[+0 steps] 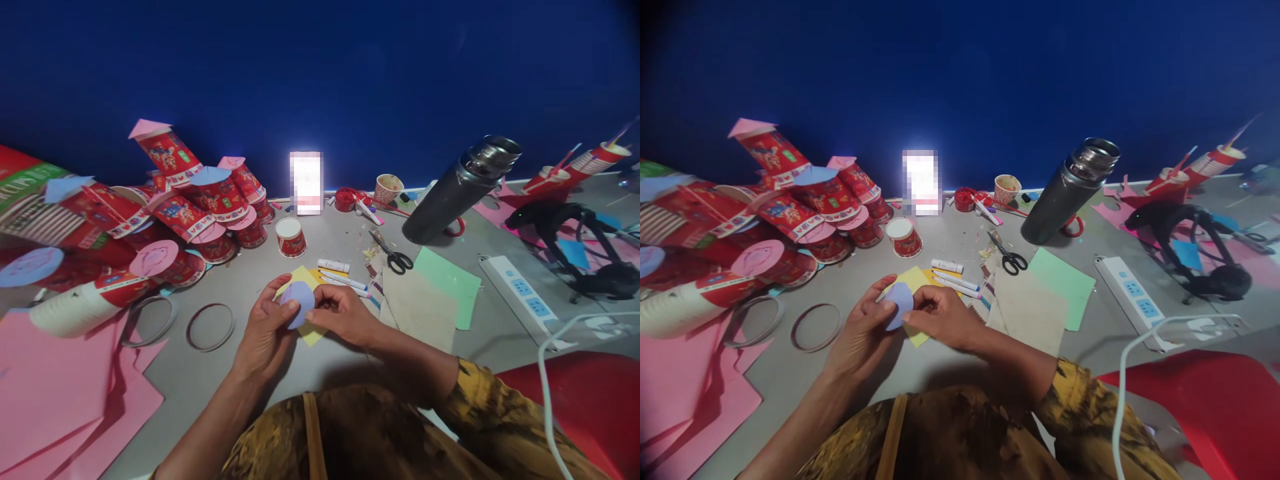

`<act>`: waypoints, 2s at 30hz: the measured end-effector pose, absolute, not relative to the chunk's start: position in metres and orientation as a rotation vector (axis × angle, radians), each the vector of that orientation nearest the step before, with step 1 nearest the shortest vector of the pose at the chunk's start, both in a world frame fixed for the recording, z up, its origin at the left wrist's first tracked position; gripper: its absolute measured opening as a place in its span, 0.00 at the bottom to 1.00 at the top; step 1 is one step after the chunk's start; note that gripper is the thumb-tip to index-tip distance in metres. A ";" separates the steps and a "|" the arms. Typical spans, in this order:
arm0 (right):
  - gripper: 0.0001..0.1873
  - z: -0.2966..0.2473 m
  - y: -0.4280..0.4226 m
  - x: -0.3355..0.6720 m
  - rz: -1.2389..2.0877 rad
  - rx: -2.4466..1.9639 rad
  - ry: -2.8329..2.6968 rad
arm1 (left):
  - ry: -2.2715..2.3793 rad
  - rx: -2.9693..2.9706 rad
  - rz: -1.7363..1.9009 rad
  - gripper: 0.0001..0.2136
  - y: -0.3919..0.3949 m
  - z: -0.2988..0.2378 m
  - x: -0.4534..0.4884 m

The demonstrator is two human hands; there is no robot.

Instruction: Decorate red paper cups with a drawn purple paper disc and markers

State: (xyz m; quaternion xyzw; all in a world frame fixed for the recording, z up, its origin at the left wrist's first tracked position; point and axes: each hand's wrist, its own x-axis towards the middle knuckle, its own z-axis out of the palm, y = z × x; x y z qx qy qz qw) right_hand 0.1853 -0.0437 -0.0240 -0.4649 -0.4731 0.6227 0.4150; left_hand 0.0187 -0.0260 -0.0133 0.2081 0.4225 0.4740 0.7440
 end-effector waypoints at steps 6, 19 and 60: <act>0.06 -0.009 -0.043 0.204 1.641 -1.168 -1.623 | 0.819 0.784 0.821 0.30 -0.016 -0.013 -0.007; 0.11 -0.007 -0.044 0.209 1.259 -1.049 -1.807 | 0.958 1.379 0.981 0.14 -0.021 0.007 -0.005; 0.09 -0.020 -0.055 0.201 -0.129 -0.860 -1.891 | 0.837 2.725 1.395 0.06 -0.033 0.003 -0.016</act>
